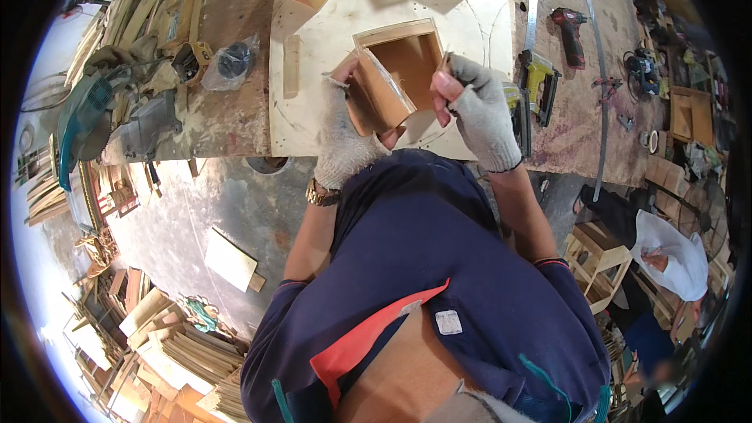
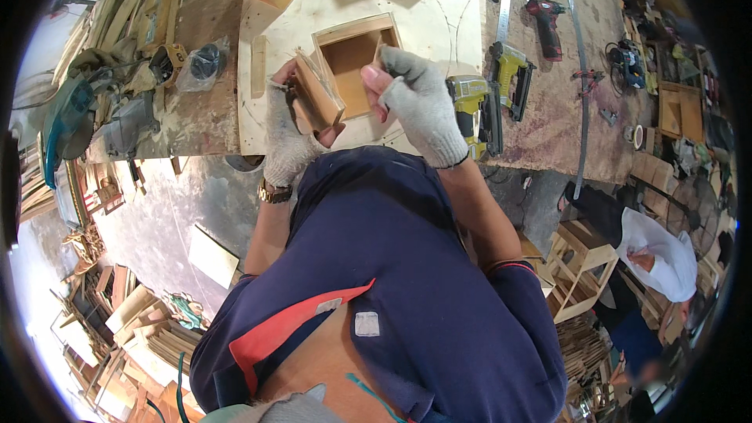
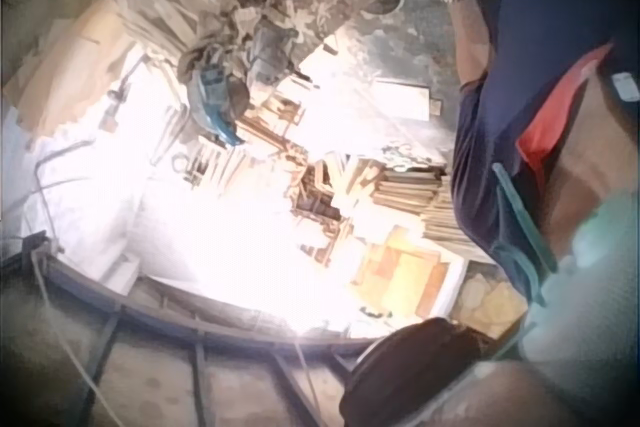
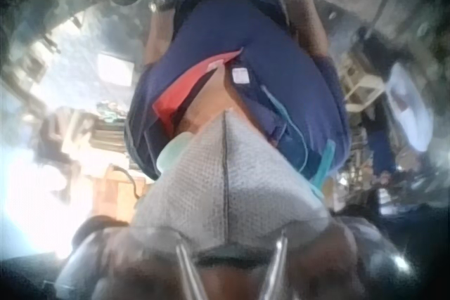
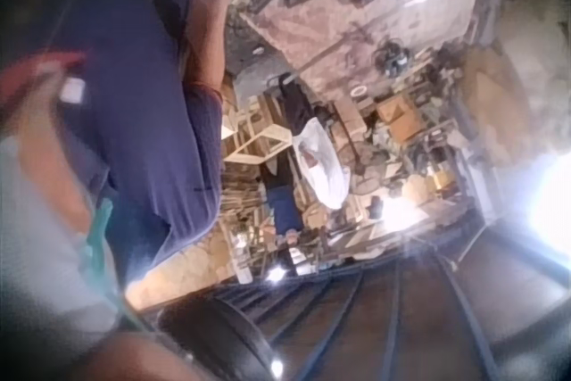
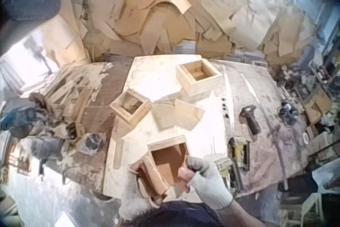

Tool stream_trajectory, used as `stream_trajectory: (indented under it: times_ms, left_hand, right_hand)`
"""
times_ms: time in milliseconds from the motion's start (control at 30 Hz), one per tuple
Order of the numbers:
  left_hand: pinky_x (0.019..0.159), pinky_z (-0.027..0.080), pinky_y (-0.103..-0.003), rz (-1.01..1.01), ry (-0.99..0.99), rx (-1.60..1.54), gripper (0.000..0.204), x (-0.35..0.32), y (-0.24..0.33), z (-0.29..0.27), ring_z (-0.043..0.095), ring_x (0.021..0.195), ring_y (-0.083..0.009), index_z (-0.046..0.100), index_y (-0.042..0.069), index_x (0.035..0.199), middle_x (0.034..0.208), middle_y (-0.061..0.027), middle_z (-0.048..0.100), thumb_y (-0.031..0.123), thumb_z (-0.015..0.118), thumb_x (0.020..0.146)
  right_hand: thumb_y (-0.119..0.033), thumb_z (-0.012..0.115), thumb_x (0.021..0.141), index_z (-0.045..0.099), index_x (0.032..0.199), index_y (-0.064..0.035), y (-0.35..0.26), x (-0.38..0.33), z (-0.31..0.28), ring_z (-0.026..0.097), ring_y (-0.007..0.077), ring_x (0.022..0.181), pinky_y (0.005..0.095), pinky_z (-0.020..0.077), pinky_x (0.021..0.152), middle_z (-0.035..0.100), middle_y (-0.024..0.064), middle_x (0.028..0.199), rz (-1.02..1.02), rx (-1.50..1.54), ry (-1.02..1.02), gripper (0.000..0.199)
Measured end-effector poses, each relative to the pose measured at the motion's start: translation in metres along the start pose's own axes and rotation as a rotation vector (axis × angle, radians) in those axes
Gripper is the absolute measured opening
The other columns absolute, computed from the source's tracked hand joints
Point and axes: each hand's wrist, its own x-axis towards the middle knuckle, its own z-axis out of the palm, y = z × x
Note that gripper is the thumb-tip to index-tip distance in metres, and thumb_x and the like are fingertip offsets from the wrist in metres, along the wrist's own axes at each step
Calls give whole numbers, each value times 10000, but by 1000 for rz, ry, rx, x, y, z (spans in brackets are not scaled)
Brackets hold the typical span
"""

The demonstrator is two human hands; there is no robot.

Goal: The person cuts small wooden pieces using a miter saw, then assembles them into small box-like structures on a workbench. They use a nail gun to fasten the pieces together and a hammer to adjust joints. The process is repeated for multiple small boxes.

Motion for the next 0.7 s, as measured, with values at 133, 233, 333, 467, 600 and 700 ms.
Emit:
stream_trajectory:
  times_ms: [133,233,333,467,600,700]
  left_hand:
    - [1106,456,-401,174,64,287,1057,6,2,-3,544,1269,-263,398,80,1530,1404,-127,528,158,952,634]
    - [1036,501,-434,183,95,302,1015,6,9,-2,582,1206,-327,486,97,1485,1326,-167,564,182,971,598]
    - [1091,461,-412,140,4,277,1044,5,5,-8,555,1270,-260,437,73,1522,1392,-135,540,195,955,623]
    - [1130,430,-415,50,-182,170,1114,8,4,-17,547,1287,-256,397,68,1565,1425,-124,533,301,957,631]
    - [1155,402,-417,-83,-280,-168,1144,5,-3,-10,538,1306,-259,390,61,1579,1441,-112,528,358,955,630]
    - [1143,418,-414,-51,-237,-251,1074,4,0,-2,536,1316,-268,433,92,1556,1434,-122,543,312,953,643]
  right_hand:
    - [-230,623,1064,599,859,-46,-2,-3,5,522,33,600,221,432,546,532,-28,677,85,-257,-64,277]
    - [-269,613,1074,568,865,-34,0,-6,7,503,29,590,234,413,514,501,-33,679,54,-326,-150,318]
    - [-286,605,1075,612,929,-29,-1,-8,11,481,50,575,215,386,513,495,-21,688,102,-183,-160,295]
    - [-288,609,1071,586,915,-53,5,-13,13,444,50,540,219,347,465,456,-31,675,259,212,-193,283]
    - [-316,612,1067,583,902,-59,1,-17,19,424,58,479,227,334,425,456,-33,641,321,365,-194,307]
    - [-303,634,1055,599,929,-42,3,-17,22,431,65,468,227,339,418,463,-32,638,329,383,-165,292]
